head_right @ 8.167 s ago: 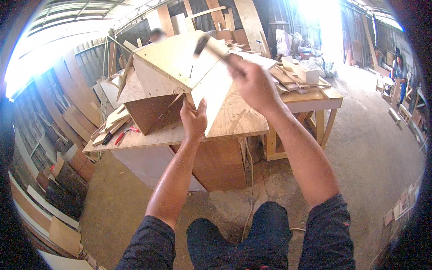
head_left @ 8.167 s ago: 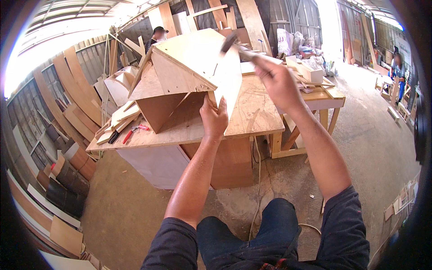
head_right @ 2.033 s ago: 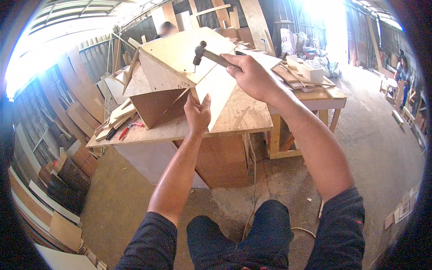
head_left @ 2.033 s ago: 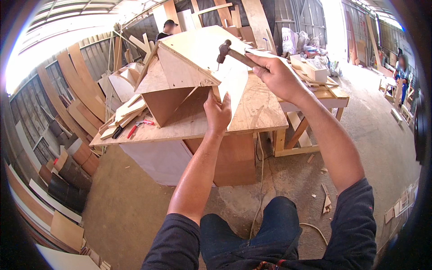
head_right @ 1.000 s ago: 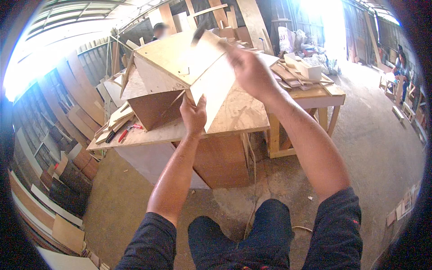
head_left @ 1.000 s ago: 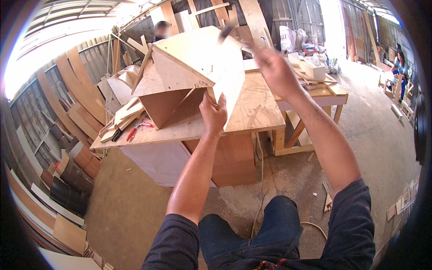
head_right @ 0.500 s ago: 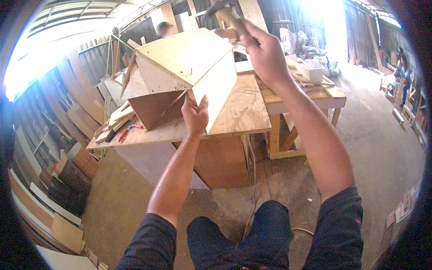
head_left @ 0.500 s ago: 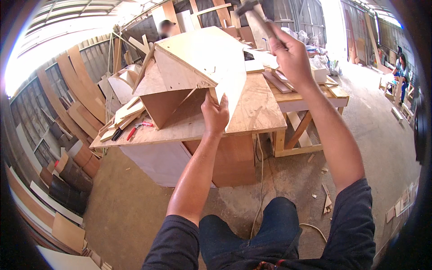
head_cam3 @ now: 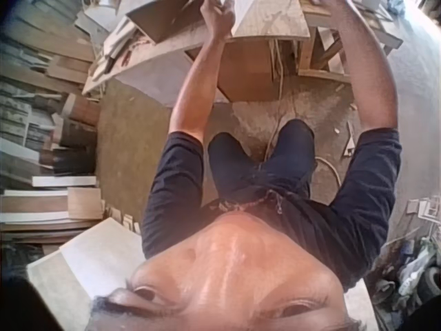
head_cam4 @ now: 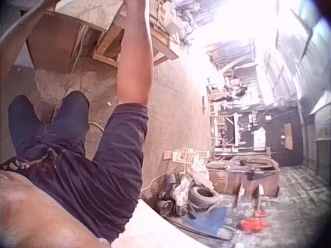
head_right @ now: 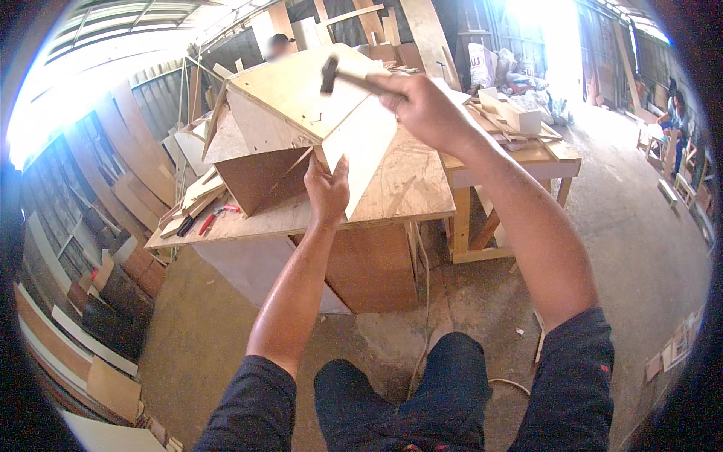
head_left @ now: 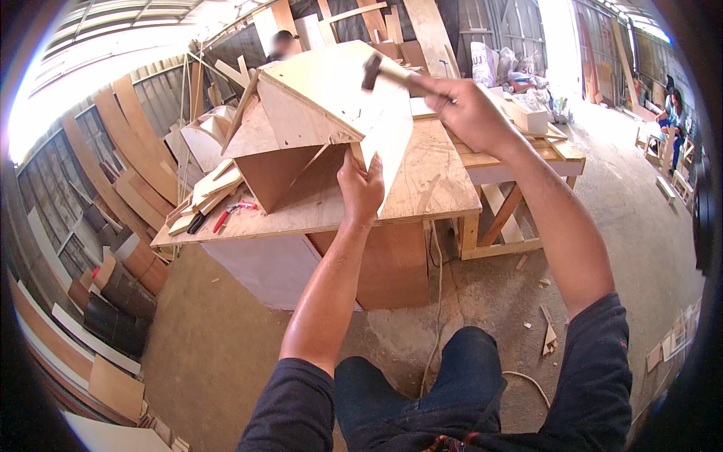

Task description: The person aligns wooden panels on a workbench, picks up nails from a container, and uses a hammer to join the pieces together to form a small box structure.

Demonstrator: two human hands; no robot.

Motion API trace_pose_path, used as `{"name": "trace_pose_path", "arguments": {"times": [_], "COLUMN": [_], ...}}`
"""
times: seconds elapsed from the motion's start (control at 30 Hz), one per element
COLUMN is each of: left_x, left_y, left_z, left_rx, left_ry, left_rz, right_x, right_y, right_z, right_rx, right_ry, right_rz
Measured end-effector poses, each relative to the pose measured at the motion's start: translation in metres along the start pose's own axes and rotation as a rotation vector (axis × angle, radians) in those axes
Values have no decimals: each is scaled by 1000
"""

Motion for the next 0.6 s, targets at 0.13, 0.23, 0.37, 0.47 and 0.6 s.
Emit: {"name": "trace_pose_path", "arguments": {"times": [0.13, 0.23, 0.37, 0.47, 0.6], "left_x": [1, 1, 0, 1, 3], "left_y": [5, 1, 9, 0, 6], "left_z": [1, -2, 0, -2, 3], "left_rx": [-44, -25, -40, -26, -67], "left_ry": [-11, -13, 13, -28, -27], "left_rz": [-24, -29, -4, -35, -29], "right_x": [-14, -11, -13, -15, -7], "right_y": [-2, 2, -1, -4, 4], "right_z": [10, 22, 7, 31, 7], "right_rx": [37, -23, 188, -143, 83], "right_ry": [138, -35, 128, -40, 57], "right_rz": [85, 70, 202, 113, 55]}}
Point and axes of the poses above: each hand's wrist, its own x-axis towards the middle knuckle, its own z-axis out of the palm, y = z × x, the point moved 4 cm from there along x, towards the middle knuckle, and after that the axes turned 14 degrees about -y, right-handed, at the moved point
